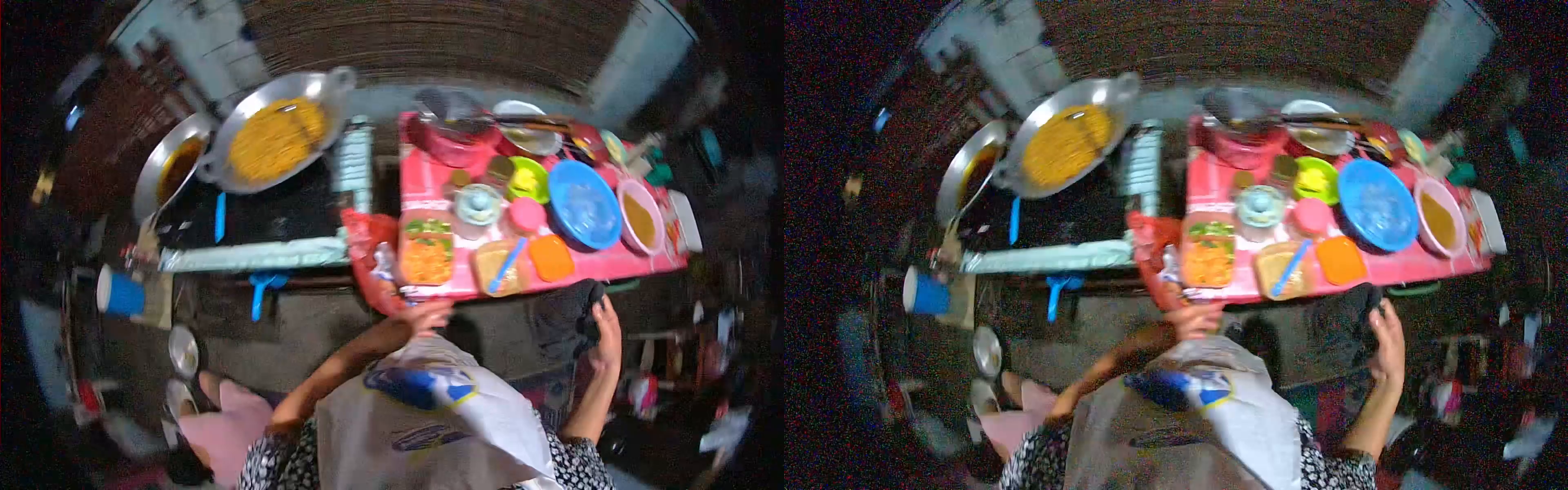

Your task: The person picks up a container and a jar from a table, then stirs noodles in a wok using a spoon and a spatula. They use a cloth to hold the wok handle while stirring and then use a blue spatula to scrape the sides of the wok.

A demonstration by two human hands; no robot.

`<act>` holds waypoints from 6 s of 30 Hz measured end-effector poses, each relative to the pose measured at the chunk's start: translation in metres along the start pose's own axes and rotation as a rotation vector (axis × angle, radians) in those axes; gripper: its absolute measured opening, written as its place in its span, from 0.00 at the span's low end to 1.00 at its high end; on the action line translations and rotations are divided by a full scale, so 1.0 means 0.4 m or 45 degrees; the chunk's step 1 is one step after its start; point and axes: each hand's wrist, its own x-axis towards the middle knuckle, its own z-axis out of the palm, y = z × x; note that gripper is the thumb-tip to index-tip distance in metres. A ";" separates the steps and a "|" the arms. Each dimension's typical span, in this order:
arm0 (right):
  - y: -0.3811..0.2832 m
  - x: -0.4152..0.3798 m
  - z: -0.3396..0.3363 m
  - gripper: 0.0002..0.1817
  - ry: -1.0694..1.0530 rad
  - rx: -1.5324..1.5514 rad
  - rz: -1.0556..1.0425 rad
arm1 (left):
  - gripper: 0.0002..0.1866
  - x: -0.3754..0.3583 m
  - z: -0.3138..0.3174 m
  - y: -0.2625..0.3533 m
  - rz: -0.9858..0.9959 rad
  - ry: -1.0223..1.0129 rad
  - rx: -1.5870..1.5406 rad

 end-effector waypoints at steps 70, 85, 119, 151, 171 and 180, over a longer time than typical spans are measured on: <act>-0.100 0.321 1.400 0.14 -0.211 -1.707 -1.334 | 0.34 -0.685 -0.617 0.200 1.209 1.063 -0.861; -0.366 0.443 1.446 0.14 -0.514 -2.307 -1.289 | 0.27 -0.627 -0.784 0.349 1.216 0.825 -1.132; -0.463 0.367 1.447 0.10 -0.291 -2.030 -1.915 | 0.28 -0.381 -1.032 0.469 0.948 1.350 -0.670; -0.546 0.466 1.473 0.04 -0.352 -2.769 -1.558 | 0.30 -0.431 -0.992 0.496 0.881 1.462 -0.347; -0.424 0.445 1.485 0.10 -0.605 -1.974 -1.007 | 0.26 -0.425 -1.016 0.474 0.767 1.477 -0.257; -0.445 0.368 1.510 0.05 -0.432 -2.317 -1.898 | 0.26 -0.454 -1.005 0.487 0.719 1.334 -0.385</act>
